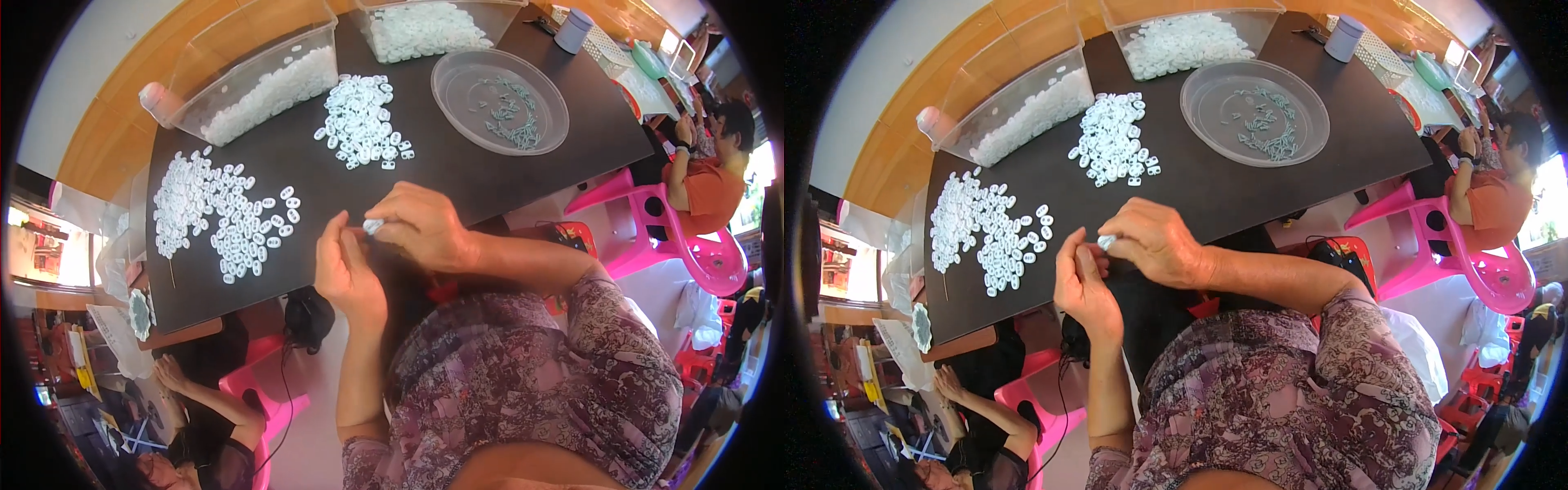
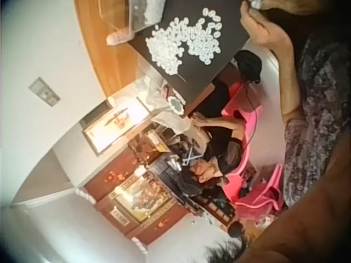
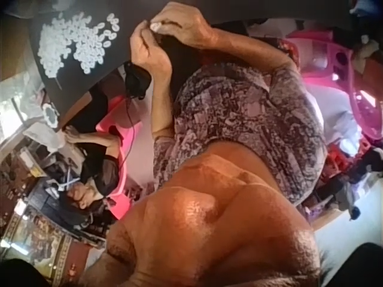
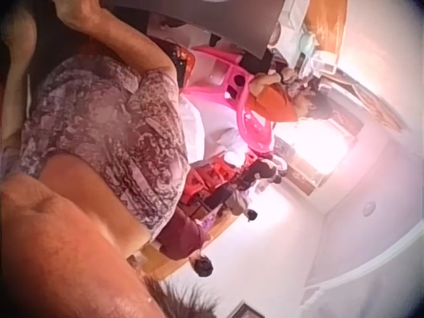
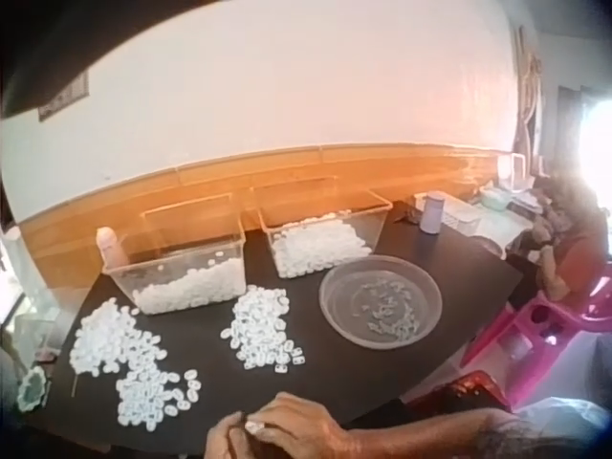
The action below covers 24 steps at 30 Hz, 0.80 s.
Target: Assembling small metal pins or rings into white plastic components at a workshop table.
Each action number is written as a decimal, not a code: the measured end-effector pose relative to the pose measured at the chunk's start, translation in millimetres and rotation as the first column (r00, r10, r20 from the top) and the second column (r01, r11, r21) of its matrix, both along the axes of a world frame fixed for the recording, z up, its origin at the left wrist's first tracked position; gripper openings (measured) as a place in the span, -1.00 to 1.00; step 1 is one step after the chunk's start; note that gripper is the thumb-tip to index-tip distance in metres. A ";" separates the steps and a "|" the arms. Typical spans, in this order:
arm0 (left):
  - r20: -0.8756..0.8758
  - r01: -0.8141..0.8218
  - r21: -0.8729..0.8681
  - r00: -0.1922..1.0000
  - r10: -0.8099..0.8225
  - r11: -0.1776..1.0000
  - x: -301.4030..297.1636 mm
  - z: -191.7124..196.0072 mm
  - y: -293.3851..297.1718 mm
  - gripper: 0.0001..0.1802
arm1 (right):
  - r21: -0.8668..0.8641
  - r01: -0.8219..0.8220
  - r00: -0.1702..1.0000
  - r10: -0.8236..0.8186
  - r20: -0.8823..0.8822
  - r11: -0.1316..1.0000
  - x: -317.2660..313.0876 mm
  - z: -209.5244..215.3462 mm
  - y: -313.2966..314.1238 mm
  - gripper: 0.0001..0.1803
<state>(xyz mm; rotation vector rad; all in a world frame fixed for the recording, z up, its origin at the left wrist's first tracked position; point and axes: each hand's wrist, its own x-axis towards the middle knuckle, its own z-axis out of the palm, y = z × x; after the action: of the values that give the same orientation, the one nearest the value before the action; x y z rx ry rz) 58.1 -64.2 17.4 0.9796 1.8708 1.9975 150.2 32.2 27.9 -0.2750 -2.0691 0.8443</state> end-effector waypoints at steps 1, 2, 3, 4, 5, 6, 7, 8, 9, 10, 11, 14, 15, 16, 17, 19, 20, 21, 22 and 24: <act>-0.005 0.001 0.007 1.000 -0.001 1.000 -7.3 -0.5 8.3 -0.78 | -0.010 0.044 0.999 -0.044 0.019 0.999 2.6 4.1 7.9 -0.81; -0.149 0.000 -0.039 0.989 -0.006 0.999 -18.2 -3.5 20.8 -0.80 | -0.084 0.096 0.994 -0.091 0.059 0.992 9.2 11.8 16.7 -0.81; -0.294 -0.030 -0.086 0.956 0.003 0.996 -32.4 -6.3 29.0 -0.82 | -0.160 0.129 0.989 -0.114 0.098 0.979 10.2 19.9 22.7 -0.82; -0.501 -0.094 -0.088 0.865 0.038 0.992 -44.6 -7.5 39.7 -0.86 | -0.238 0.147 0.987 -0.128 0.097 0.960 10.4 27.8 30.7 -0.82; -0.507 -0.108 -0.082 0.860 0.052 0.991 -55.2 -6.2 48.0 -0.86 | -0.289 0.164 0.985 -0.139 0.105 0.943 8.1 36.4 39.0 -0.81; -0.619 -0.140 -0.107 0.784 0.044 0.984 -62.9 -5.8 59.0 -0.85 | -0.326 0.160 0.987 -0.143 0.075 0.932 6.8 45.3 48.8 -0.79; -0.720 -0.174 -0.126 0.693 0.031 0.977 -68.7 -5.7 68.9 -0.82 | -0.360 0.155 0.988 -0.149 0.044 0.920 5.4 53.0 59.8 -0.77; -0.702 -0.119 -0.135 0.712 -0.010 0.984 -71.3 -7.3 78.9 -0.80 | -0.352 0.163 0.986 -0.161 0.037 0.922 4.3 58.3 72.4 -0.77; -0.705 -0.104 -0.125 0.709 -0.014 0.987 -74.8 -10.0 85.6 -0.80 | -0.262 0.215 0.977 -0.210 0.046 0.941 2.0 66.2 87.2 -0.76; -0.765 -0.128 -0.155 0.643 -0.037 0.980 -79.6 -13.9 90.6 -0.81 | -0.168 0.266 0.964 -0.261 0.050 0.949 -0.3 74.2 100.7 -0.74; -0.817 -0.162 -0.177 0.573 -0.054 0.971 -84.3 -18.3 95.0 -0.83 | -0.155 0.275 0.961 -0.272 0.041 0.949 -4.6 80.3 113.5 -0.74; -0.824 -0.174 -0.208 0.561 -0.077 0.963 -84.7 -19.7 96.0 -0.87 | -0.093 0.364 0.931 -0.360 0.060 0.927 -11.1 103.0 153.3 -0.75; -0.824 -0.194 -0.243 0.558 -0.097 0.950 -84.1 -18.7 97.0 -0.89 | -0.025 0.406 0.914 -0.406 -0.014 0.914 -12.0 108.6 167.5 -0.76; -0.828 -0.183 -0.231 0.553 -0.095 0.956 -82.4 -17.4 98.1 -0.89 | 0.039 0.448 0.892 -0.443 -0.090 0.893 -12.8 113.6 182.3 -0.76; -0.808 -0.177 -0.271 0.576 -0.124 0.946 -82.1 -16.8 96.7 -0.91 | 0.040 0.451 0.890 -0.446 -0.097 0.892 -16.3 117.2 196.8 -0.76; -0.787 -0.169 -0.309 0.597 -0.152 0.936 -83.0 -13.3 99.4 -0.93 | 0.174 0.581 0.814 -0.569 -0.116 0.795 -22.3 124.4 225.7 -0.76; -0.788 -0.163 -0.327 0.591 -0.174 0.931 -83.5 -10.9 99.5 -0.93 | 0.171 0.583 0.812 -0.572 -0.114 0.794 -24.5 126.4 241.5 -0.76; -0.788 -0.153 -0.346 0.583 -0.198 0.926 -82.9 -9.8 99.9 -0.93 | 0.297 0.591 0.800 -0.591 -0.097 0.750 -24.2 127.4 256.9 -0.76; -0.798 -0.145 -0.340 0.567 -0.204 0.929 -83.0 -8.8 101.3 -0.90 | 0.418 0.585 0.786 -0.613 -0.082 0.695 -23.4 126.2 270.8 -0.76; -0.793 -0.141 -0.373 0.562 -0.236 0.917 -85.8 -8.9 101.8 -0.88 | 0.405 0.567 0.791 -0.611 -0.025 0.717 -29.9 119.0 289.6 -0.82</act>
<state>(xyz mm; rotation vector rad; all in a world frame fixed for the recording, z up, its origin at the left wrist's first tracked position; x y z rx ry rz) -27.6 37.6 8.5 2.0345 2.4822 1.0110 120.3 321.9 146.9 -0.7278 -2.0074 0.0100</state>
